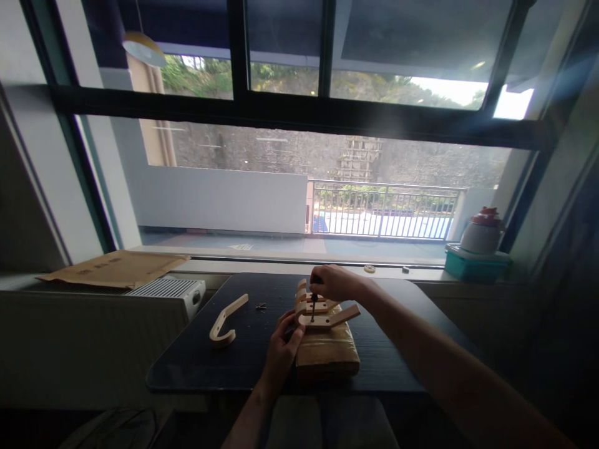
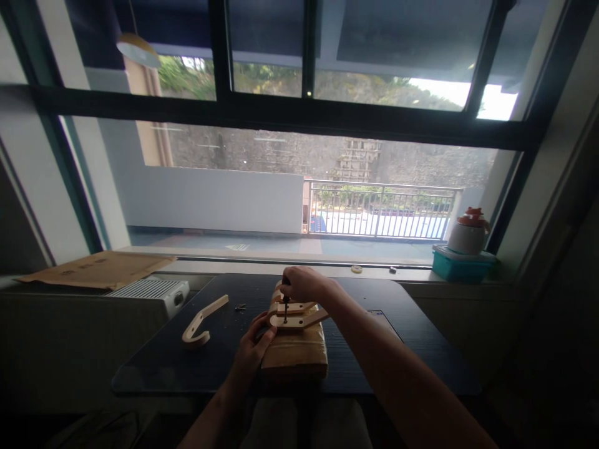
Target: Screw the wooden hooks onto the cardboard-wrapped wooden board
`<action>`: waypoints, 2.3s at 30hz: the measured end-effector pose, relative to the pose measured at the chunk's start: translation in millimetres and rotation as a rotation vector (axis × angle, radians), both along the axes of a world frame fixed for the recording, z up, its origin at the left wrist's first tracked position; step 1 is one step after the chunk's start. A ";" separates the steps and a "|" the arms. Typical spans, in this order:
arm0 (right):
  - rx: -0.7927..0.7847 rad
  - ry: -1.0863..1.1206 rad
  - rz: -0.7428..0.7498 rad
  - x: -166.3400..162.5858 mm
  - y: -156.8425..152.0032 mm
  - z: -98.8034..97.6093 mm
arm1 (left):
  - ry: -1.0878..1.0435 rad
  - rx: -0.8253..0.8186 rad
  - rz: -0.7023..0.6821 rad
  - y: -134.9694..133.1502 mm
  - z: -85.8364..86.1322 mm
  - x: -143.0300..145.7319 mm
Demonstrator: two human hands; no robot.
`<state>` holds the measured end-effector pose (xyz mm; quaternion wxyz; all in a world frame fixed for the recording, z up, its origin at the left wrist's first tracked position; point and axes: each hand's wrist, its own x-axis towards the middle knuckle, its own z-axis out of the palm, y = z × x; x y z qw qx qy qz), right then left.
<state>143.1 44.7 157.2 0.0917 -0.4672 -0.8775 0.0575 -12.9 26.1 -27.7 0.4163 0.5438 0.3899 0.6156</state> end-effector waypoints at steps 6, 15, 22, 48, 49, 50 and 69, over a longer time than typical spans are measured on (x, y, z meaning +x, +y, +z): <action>0.014 0.001 -0.063 -1.0 -2.7 -3.2 | -0.001 0.005 0.010 -2.9 4.4 0.5; -0.007 -0.041 0.066 1.1 -0.6 13.1 | 0.010 -0.025 -0.009 -4.1 5.6 -0.8; 0.007 -0.028 0.052 1.8 2.2 5.9 | 0.002 -0.044 -0.001 -0.6 0.5 -1.0; 0.004 -0.050 -0.007 3.1 0.7 3.6 | -0.004 -0.058 0.006 -2.6 4.0 0.8; 0.006 -0.049 -0.017 3.2 0.8 2.0 | -0.004 -0.055 0.009 -2.3 3.7 0.7; 0.011 -0.047 -0.025 3.2 0.7 0.8 | -0.004 -0.052 0.011 -2.1 3.7 0.7; -0.009 -0.063 0.034 4.0 -1.2 6.7 | -0.010 -0.046 0.025 -1.3 3.5 0.7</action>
